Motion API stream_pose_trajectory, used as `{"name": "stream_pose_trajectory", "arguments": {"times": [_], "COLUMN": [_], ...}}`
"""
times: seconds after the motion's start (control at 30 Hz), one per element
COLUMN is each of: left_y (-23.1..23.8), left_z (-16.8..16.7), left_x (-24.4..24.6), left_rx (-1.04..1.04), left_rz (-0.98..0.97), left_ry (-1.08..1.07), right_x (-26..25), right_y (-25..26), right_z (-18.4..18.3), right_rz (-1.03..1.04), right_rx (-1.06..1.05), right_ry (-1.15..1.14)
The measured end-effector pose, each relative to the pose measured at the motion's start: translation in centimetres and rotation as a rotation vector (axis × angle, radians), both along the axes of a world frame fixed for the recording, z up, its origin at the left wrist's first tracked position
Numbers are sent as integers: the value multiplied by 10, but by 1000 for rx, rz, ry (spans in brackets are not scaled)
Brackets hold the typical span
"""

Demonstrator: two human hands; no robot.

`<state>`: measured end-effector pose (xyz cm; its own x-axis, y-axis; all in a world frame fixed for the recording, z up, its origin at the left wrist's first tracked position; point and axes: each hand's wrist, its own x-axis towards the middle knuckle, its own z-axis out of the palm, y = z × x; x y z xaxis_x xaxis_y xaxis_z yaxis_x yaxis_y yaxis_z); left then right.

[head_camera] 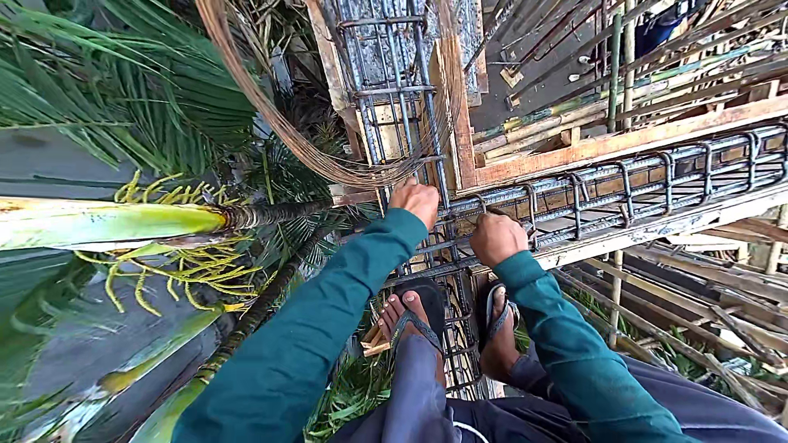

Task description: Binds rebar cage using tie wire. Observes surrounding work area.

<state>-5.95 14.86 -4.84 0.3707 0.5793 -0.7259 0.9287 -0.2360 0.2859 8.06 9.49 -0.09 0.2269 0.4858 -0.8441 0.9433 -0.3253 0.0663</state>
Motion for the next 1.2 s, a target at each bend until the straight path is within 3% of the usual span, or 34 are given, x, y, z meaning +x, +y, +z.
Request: {"name": "stream_pose_trajectory", "arguments": {"times": [0.17, 0.4, 0.57, 0.73, 0.9, 1.03, 1.1, 1.2], "left_y": [-5, 5, 2, -18, -38, -45, -44, -48], "left_z": [-7, -6, 23, 22, 26, 33, 22, 9], "left_x": [-3, 5, 14, -18, -26, -9, -7, -8], "left_rx": [29, -4, -23, 55, -88, -54, 3, -58], "left_rz": [109, 185, 320, 558, 689, 609, 531, 541], "left_ry": [-20, 23, 9, -255, -403, -557, -686, -813], "right_x": [-1, -3, -15, 0, 18, 2, 2, 21], "right_y": [2, -3, 4, 7, -5, 17, 28, 32], "right_z": [-2, -5, -7, -21, -19, -11, -7, -10], "right_rz": [-75, -26, -16, -202, -218, -385, -414, -649], "right_rx": [-34, -13, -38, 43, 89, 99, 34, -13], "right_ry": [25, -2, 31, 179, 211, 401, 432, 543]}}
